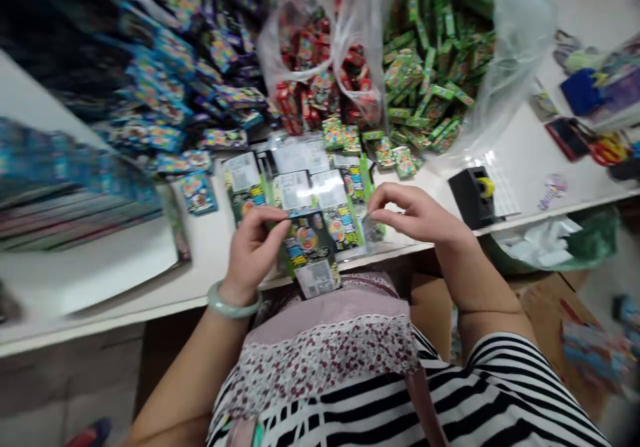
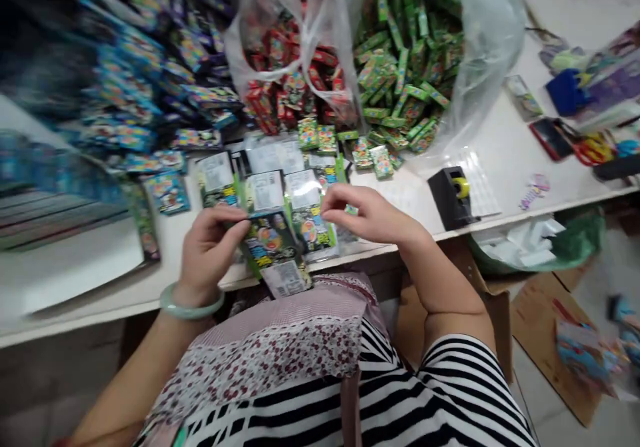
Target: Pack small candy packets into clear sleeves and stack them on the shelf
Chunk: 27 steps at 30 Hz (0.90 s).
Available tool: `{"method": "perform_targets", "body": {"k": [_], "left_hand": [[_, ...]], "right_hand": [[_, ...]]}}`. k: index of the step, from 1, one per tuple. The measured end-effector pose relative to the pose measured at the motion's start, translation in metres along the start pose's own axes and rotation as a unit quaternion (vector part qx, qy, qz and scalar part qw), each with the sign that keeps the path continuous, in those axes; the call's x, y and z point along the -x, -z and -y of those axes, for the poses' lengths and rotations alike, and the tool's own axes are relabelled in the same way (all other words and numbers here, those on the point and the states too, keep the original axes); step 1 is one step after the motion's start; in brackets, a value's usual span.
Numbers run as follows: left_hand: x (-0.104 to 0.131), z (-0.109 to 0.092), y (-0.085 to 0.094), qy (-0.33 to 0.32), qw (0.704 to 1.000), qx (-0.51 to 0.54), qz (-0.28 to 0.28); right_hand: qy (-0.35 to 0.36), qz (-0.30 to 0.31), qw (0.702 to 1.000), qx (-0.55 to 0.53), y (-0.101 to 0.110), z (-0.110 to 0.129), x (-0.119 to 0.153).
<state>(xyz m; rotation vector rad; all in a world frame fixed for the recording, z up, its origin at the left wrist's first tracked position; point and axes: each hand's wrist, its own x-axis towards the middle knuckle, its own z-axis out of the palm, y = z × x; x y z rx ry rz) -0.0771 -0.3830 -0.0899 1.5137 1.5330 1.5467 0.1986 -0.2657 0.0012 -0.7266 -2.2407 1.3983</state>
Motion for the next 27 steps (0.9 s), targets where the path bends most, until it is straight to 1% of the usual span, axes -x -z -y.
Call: {"method": "perform_targets", "body": {"k": [2, 4, 6, 8, 12, 15, 20, 27], "left_hand": [[0.000, -0.006, -0.001, 0.009, 1.000, -0.012, 0.008], [0.001, -0.010, -0.001, 0.023, 1.000, -0.016, 0.011], [0.001, -0.012, 0.000, 0.031, 0.999, -0.015, 0.009], [0.002, -0.011, 0.001, 0.035, 0.999, -0.011, 0.006], [0.003, -0.007, 0.000, 0.040, 0.999, -0.002, 0.001], [0.003, -0.005, -0.001, 0.050, 0.999, 0.016, -0.001], [0.000, -0.005, -0.004, 0.064, 0.997, 0.031, -0.011], [-0.001, -0.003, -0.012, 0.070, 0.996, 0.034, -0.035]], "right_hand": [[0.032, 0.069, 0.997, -0.030, -0.026, 0.016, -0.037], [0.036, 0.108, 0.993, -0.029, -0.047, 0.023, -0.066], [0.021, 0.123, 0.992, -0.002, -0.058, 0.023, -0.085], [-0.001, 0.126, 0.991, 0.036, -0.064, 0.020, -0.094], [-0.031, 0.107, 0.990, 0.083, -0.070, 0.015, -0.099], [-0.035, 0.087, 0.991, 0.096, -0.075, 0.012, -0.098], [-0.038, 0.093, 0.989, 0.108, -0.076, 0.010, -0.099], [-0.038, 0.078, 0.984, 0.153, -0.078, 0.012, -0.100]]}}
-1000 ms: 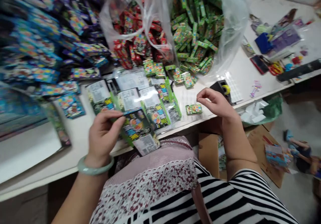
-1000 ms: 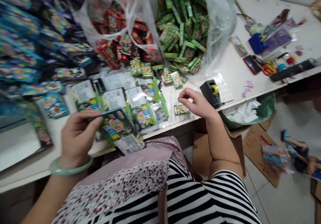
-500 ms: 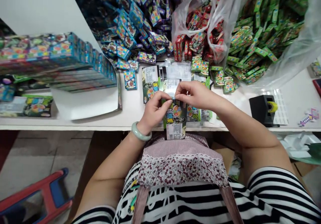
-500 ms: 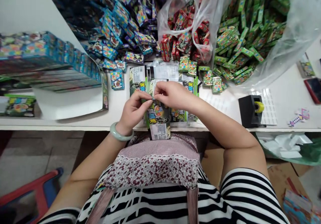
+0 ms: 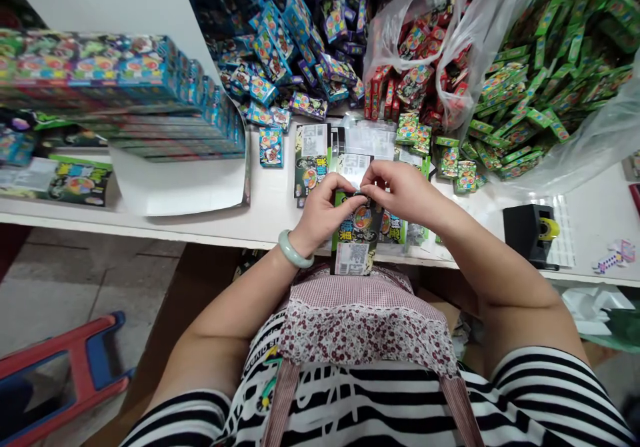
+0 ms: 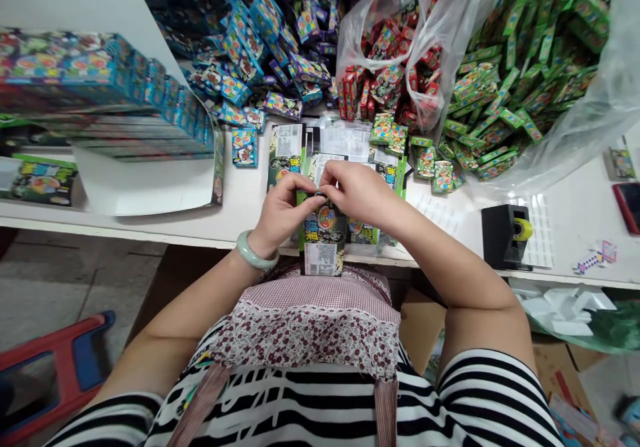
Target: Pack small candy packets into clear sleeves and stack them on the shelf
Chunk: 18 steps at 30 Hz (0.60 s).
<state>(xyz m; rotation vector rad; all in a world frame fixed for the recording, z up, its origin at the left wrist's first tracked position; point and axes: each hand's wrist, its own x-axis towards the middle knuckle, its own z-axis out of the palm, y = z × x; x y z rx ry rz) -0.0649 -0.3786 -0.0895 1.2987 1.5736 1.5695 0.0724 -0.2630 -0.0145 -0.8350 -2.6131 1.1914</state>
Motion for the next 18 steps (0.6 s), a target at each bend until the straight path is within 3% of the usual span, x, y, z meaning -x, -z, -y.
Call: {"method": "perform_targets", "body": {"k": [6, 8, 11, 14, 16, 18], "left_hand": [[0.001, 0.001, -0.004, -0.027, 0.999, 0.004, -0.022], [0.002, 0.001, -0.003, -0.037, 0.999, -0.005, -0.030], [0.011, 0.002, -0.001, -0.029, 0.999, 0.002, -0.027], [0.031, 0.001, 0.005, 0.025, 0.996, 0.074, 0.051], [0.046, -0.003, 0.014, 0.067, 0.984, 0.119, 0.111], [0.056, -0.012, 0.033, 0.081, 0.982, 0.125, 0.116]], "right_hand": [[-0.030, -0.012, 0.999, -0.032, -0.002, -0.004, -0.005], [-0.082, 0.043, 0.987, -0.130, -0.003, -0.011, -0.010], [-0.194, 0.164, 0.918, -0.306, -0.008, -0.022, -0.019], [-0.260, 0.236, 0.859, -0.374, -0.014, -0.027, -0.022], [-0.250, 0.258, 0.851, -0.384, -0.014, -0.025, -0.022], [-0.210, 0.269, 0.858, -0.385, -0.009, -0.020, -0.022]]}}
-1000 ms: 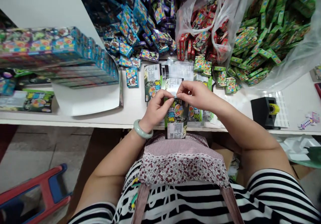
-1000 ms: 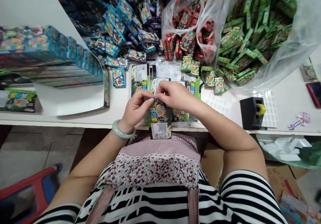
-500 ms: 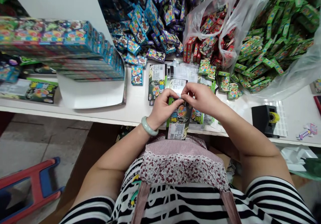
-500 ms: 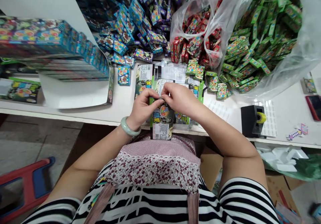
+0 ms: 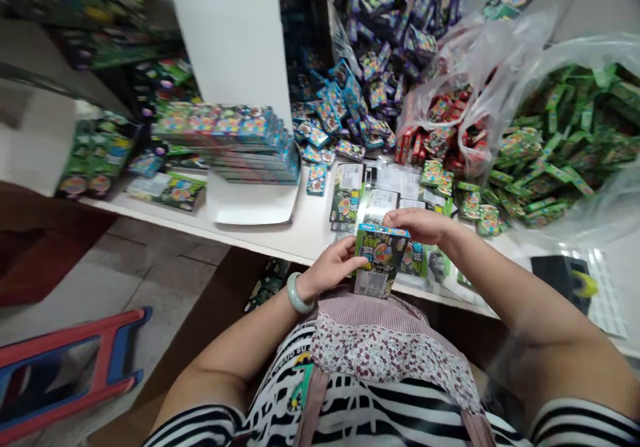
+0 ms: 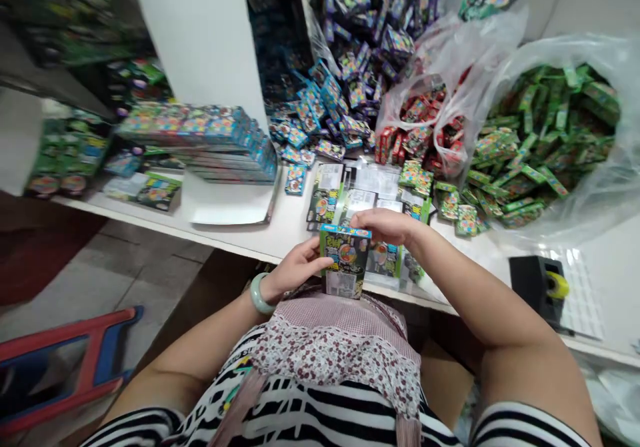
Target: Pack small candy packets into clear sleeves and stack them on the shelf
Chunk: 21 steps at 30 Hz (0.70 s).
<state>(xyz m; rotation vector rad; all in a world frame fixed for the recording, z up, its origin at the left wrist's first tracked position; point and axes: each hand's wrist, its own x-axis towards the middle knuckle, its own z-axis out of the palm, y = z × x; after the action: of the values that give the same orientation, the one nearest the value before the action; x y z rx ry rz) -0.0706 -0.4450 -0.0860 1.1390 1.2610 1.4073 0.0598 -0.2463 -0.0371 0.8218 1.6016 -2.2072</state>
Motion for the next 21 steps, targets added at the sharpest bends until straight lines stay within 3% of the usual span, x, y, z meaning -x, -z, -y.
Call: {"method": "perform_targets", "body": {"k": [2, 4, 6, 7, 9, 11, 13, 17, 21], "left_hand": [[0.012, -0.022, 0.026, -0.040, 0.995, -0.043, -0.080], [0.016, -0.053, 0.065, -0.140, 0.954, -0.135, -0.227], [0.012, -0.087, 0.114, -0.248, 0.852, -0.262, -0.380], [0.006, -0.102, 0.139, -0.293, 0.792, -0.326, -0.424], [-0.011, -0.123, 0.188, -0.310, 0.730, -0.449, -0.412], [-0.031, -0.128, 0.225, -0.269, 0.719, -0.539, -0.347], [-0.047, -0.118, 0.248, -0.210, 0.718, -0.590, -0.303], [-0.055, -0.084, 0.262, -0.116, 0.710, -0.648, -0.248], [-0.045, -0.072, 0.251, -0.112, 0.702, -0.656, -0.252]], "right_hand": [[0.053, -0.015, 0.998, 0.042, 0.003, 0.008, 0.004], [0.112, -0.081, 0.986, 0.092, 0.009, 0.014, 0.003], [0.145, -0.153, 0.969, 0.128, 0.016, 0.015, -0.004], [0.150, -0.176, 0.963, 0.138, 0.018, 0.014, -0.009], [0.149, -0.190, 0.957, 0.161, 0.019, 0.008, -0.020], [0.157, -0.178, 0.950, 0.202, 0.016, -0.001, -0.030], [0.175, -0.161, 0.936, 0.259, 0.013, -0.010, -0.037], [0.180, -0.162, 0.908, 0.341, 0.021, -0.019, -0.040], [0.165, -0.188, 0.898, 0.362, 0.043, -0.013, -0.045]]}}
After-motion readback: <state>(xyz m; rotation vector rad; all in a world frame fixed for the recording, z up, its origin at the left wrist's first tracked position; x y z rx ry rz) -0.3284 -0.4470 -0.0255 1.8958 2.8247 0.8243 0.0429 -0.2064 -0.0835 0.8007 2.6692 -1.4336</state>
